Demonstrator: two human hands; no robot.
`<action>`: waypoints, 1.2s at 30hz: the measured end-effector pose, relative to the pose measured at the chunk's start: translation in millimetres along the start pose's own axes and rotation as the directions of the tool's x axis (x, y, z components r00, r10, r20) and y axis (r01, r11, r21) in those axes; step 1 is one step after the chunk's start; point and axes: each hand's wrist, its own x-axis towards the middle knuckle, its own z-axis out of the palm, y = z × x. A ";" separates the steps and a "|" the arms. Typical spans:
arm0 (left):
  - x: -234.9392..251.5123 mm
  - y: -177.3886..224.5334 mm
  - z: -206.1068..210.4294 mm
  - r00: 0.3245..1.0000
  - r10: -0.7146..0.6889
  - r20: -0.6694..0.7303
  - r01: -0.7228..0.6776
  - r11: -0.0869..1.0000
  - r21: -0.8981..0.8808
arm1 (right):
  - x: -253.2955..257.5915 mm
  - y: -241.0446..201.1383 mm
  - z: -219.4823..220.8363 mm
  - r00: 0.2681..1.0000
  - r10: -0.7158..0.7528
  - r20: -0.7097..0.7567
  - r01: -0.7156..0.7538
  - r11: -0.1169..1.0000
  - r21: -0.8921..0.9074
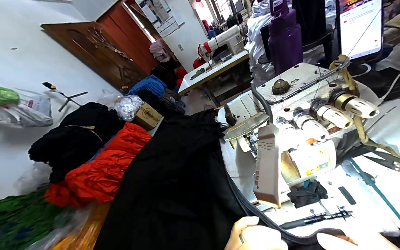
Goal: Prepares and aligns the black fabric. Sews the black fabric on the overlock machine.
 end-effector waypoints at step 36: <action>35.7 22.6 0.4 0.850 -0.414 0.325 0.468 0.877 -0.105 | -0.6 -17.0 -12.2 0.912 -0.386 0.135 0.407 0.891 -0.203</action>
